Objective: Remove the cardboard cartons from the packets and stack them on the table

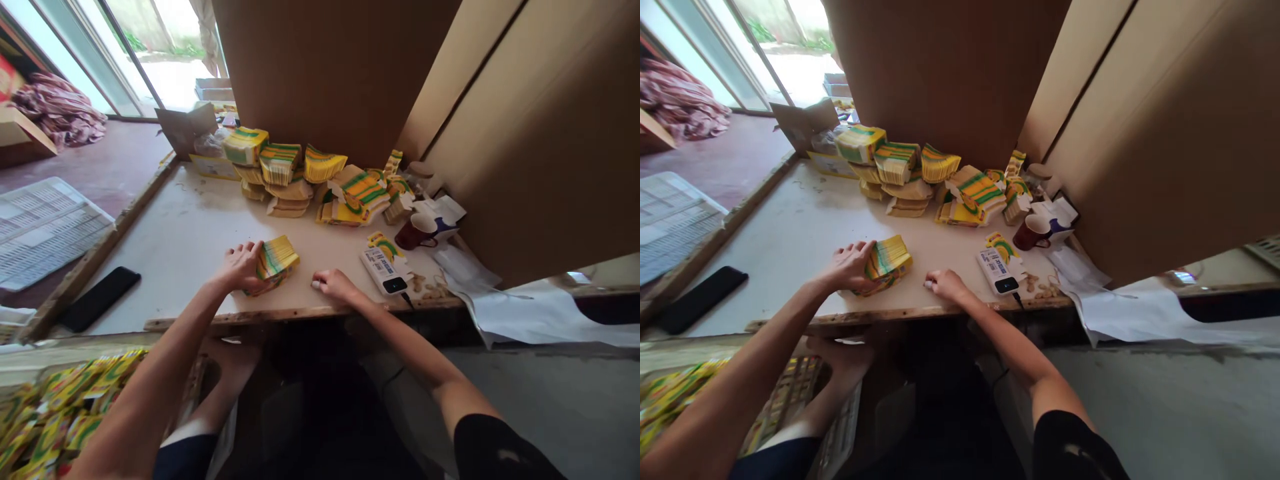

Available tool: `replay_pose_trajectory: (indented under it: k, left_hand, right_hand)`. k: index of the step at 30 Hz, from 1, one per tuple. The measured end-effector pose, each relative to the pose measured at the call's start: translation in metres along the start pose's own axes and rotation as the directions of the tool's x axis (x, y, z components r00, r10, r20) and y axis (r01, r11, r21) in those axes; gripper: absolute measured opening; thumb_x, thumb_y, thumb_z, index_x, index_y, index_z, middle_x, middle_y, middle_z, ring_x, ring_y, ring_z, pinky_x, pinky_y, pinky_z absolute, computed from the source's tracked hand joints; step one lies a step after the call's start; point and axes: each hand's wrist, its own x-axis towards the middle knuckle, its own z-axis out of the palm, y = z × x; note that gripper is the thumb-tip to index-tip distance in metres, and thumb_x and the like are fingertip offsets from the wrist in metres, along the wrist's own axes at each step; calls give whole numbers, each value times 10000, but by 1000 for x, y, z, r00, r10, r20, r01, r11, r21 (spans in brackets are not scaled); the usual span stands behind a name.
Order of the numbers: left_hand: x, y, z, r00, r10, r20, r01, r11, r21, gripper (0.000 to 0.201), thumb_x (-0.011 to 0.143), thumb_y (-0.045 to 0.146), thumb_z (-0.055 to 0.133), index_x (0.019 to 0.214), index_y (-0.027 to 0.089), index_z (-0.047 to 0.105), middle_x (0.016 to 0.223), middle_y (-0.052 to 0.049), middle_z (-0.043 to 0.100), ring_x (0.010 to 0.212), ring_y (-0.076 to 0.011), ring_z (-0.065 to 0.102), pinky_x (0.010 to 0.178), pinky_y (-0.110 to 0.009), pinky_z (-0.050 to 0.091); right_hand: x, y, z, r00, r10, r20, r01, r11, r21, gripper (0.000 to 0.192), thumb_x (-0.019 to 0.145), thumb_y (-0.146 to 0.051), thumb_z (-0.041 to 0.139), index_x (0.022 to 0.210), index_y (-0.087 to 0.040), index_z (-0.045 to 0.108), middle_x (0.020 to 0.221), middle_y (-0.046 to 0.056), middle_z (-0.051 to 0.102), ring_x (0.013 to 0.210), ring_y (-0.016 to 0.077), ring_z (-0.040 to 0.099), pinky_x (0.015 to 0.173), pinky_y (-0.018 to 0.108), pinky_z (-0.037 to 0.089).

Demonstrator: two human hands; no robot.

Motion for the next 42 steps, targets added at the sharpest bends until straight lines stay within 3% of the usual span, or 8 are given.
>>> replay_pose_trajectory:
  k: [4, 9, 14, 18, 23, 27, 37, 42]
  left_hand:
    - [1, -8, 7, 999, 42, -14, -42, 999, -20, 968, 570, 568, 605, 1389, 119, 349, 1318, -228, 485, 1136, -405, 472, 937, -464, 333]
    - [1, -13, 12, 999, 36, -21, -37, 998, -58, 1056, 562, 608, 585, 1443, 116, 273, 1398, -220, 418, 1199, -411, 423, 997, -468, 292]
    - [-2, -12, 17, 999, 13, -46, -17, 996, -88, 1078, 567, 608, 581, 1458, 100, 250, 1421, -228, 390, 1240, -418, 387, 1033, -478, 257]
    - [-6, -8, 17, 999, 3, -37, -7, 994, -106, 1087, 569, 584, 597, 1469, 98, 232, 1426, -230, 389, 1248, -431, 381, 1037, -499, 254]
    - [-8, -11, 19, 1000, 6, -5, -6, 996, -91, 1188, 515, 615, 654, 1490, 110, 201, 1480, -230, 342, 1295, -449, 352, 1058, -510, 250]
    - [-8, -14, 19, 1000, 6, -1, -7, 998, -69, 1221, 519, 636, 683, 1506, 124, 178, 1543, -222, 251, 1360, -438, 296, 1089, -494, 237]
    - [-10, -17, 22, 998, 55, -29, -56, 998, -24, 1186, 564, 672, 669, 1510, 137, 195, 1537, -228, 274, 1398, -441, 240, 1094, -523, 227]
    - [-13, -5, 14, 999, 26, -29, -25, 999, 27, 1008, 673, 556, 605, 1504, 143, 210, 1442, -221, 403, 1270, -399, 425, 1025, -486, 311]
  right_hand:
    - [1, 11, -11, 998, 56, -7, -56, 997, -50, 170, 841, -192, 594, 885, -208, 757, 815, 57, 746, 732, 167, 628, 639, 239, 378]
    - [-4, 25, -44, 981, 150, -127, -166, 977, -132, 180, 842, -196, 571, 840, -210, 750, 812, 96, 739, 763, 210, 634, 639, 276, 377]
    - [-38, 51, -78, 952, 190, -240, -233, 958, -165, 162, 812, -180, 571, 832, -210, 729, 762, 66, 715, 749, 210, 623, 661, 277, 386]
    - [-72, 84, -96, 883, 309, -353, -383, 909, -164, 288, 739, -67, 537, 915, -201, 722, 697, 52, 692, 659, 199, 604, 602, 272, 385]
    - [-101, 126, -102, 791, 406, -457, -515, 846, -140, 261, 677, -87, 585, 870, -192, 727, 755, 60, 718, 722, 205, 639, 629, 260, 432]
    - [-107, 144, -101, 745, 429, -511, -548, 830, -104, 378, 690, -78, 541, 998, -210, 717, 847, 57, 749, 834, 207, 665, 732, 264, 472]
    - [-109, 154, -109, 656, 429, -620, -576, 816, -45, 476, 696, -36, 438, 1063, -180, 705, 988, 86, 753, 971, 231, 670, 877, 323, 485]
    - [-105, 151, -108, 651, 390, -652, -546, 837, -45, 455, 693, -59, 442, 1037, -192, 709, 1031, 82, 746, 1002, 244, 662, 887, 335, 487]
